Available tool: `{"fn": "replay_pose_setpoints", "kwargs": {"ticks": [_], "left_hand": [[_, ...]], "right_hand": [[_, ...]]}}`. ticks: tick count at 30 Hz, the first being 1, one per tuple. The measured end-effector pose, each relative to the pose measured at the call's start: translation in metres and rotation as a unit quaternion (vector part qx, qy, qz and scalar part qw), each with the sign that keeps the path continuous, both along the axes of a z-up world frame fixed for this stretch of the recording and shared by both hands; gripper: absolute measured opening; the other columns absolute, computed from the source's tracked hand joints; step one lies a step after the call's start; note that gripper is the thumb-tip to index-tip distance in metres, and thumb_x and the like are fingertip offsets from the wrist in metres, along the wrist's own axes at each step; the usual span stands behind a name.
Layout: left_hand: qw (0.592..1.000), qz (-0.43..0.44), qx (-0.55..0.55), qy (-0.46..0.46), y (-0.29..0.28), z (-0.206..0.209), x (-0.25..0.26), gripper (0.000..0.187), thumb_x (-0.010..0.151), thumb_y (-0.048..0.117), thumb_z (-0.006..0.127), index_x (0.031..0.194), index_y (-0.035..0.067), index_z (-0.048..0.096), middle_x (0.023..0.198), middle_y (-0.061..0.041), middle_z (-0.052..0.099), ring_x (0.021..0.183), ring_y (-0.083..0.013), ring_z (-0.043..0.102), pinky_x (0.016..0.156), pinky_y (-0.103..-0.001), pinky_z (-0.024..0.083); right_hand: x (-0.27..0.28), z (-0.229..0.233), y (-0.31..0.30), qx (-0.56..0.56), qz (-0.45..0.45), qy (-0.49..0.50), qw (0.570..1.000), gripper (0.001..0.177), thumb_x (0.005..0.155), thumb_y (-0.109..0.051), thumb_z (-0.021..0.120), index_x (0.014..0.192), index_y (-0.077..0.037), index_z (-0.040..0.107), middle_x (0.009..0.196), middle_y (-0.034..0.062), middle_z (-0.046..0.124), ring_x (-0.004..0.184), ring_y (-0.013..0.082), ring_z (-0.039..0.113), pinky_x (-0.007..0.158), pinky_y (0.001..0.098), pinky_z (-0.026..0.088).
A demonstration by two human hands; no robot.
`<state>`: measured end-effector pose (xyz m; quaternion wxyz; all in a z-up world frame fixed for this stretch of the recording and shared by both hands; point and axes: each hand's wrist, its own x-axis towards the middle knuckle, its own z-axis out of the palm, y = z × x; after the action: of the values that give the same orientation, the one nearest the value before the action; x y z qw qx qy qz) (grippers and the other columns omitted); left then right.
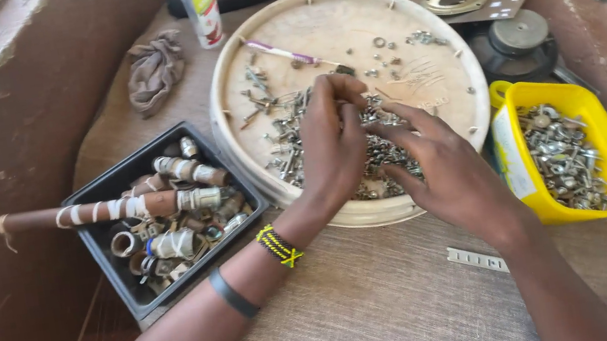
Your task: Sorting through a large collection of mixed screws, nails, and other small hardware on a tray and placing selected items into a yellow bin.
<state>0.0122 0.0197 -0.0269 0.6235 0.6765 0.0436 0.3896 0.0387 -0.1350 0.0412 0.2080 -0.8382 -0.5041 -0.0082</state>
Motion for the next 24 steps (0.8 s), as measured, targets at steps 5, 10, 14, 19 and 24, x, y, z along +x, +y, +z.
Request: {"fn": "replay_pose_setpoints", "kwargs": {"ticks": [5, 10, 14, 19, 24], "left_hand": [[0.998, 0.045, 0.036, 0.013, 0.000, 0.008, -0.005, 0.033, 0.096, -0.012, 0.032, 0.107, 0.010, 0.054, 0.088, -0.005, 0.059, 0.082, -0.0184, 0.059, 0.074, -0.038, 0.052], [0.996, 0.065, 0.054, 0.009, 0.001, 0.004, -0.003, 0.033, 0.097, -0.012, 0.032, 0.107, 0.011, 0.053, 0.085, -0.005, 0.060, 0.080, -0.0182, 0.057, 0.074, -0.036, 0.048], [0.995, 0.068, 0.070, 0.013, 0.002, 0.001, -0.003, 0.033, 0.098, -0.012, 0.032, 0.106, 0.013, 0.053, 0.084, -0.005, 0.059, 0.080, -0.0196, 0.057, 0.075, -0.037, 0.046], [0.996, 0.052, 0.072, 0.011, 0.002, 0.000, -0.004, 0.033, 0.099, -0.012, 0.032, 0.106, 0.013, 0.052, 0.084, -0.005, 0.059, 0.080, -0.0188, 0.056, 0.075, -0.037, 0.046], [0.996, 0.035, 0.076, 0.027, 0.002, 0.000, -0.004, 0.032, 0.098, -0.011, 0.032, 0.104, 0.012, 0.054, 0.084, -0.005, 0.060, 0.080, -0.0186, 0.057, 0.074, -0.037, 0.046]], "right_hand": [[0.015, -0.007, -0.014, 0.018, -0.067, 0.037, 0.997, 0.033, 0.096, -0.013, 0.069, 0.129, -0.013, 0.072, 0.119, 0.0124, 0.073, 0.103, 0.0324, 0.074, 0.080, 0.0400, 0.060], [0.002, 0.010, -0.012, -0.066, -0.085, 0.050, 0.993, 0.034, 0.092, -0.014, 0.072, 0.125, -0.007, 0.074, 0.116, 0.0194, 0.075, 0.100, 0.0332, 0.076, 0.091, 0.0433, 0.060], [-0.002, 0.004, -0.005, -0.146, -0.047, 0.033, 0.988, 0.060, 0.095, -0.037, 0.067, 0.144, -0.005, 0.056, 0.143, 0.0245, 0.057, 0.135, 0.0408, 0.053, 0.109, 0.0572, 0.045], [-0.002, 0.006, 0.004, -0.161, -0.023, 0.020, 0.986, 0.059, 0.099, -0.035, 0.061, 0.148, -0.003, 0.052, 0.147, 0.0247, 0.053, 0.140, 0.0399, 0.047, 0.112, 0.0591, 0.040], [0.011, 0.003, 0.002, -0.140, -0.051, 0.067, 0.987, 0.049, 0.097, -0.027, 0.066, 0.140, -0.005, 0.059, 0.136, 0.0220, 0.058, 0.136, 0.0442, 0.052, 0.109, 0.0583, 0.047]]}}
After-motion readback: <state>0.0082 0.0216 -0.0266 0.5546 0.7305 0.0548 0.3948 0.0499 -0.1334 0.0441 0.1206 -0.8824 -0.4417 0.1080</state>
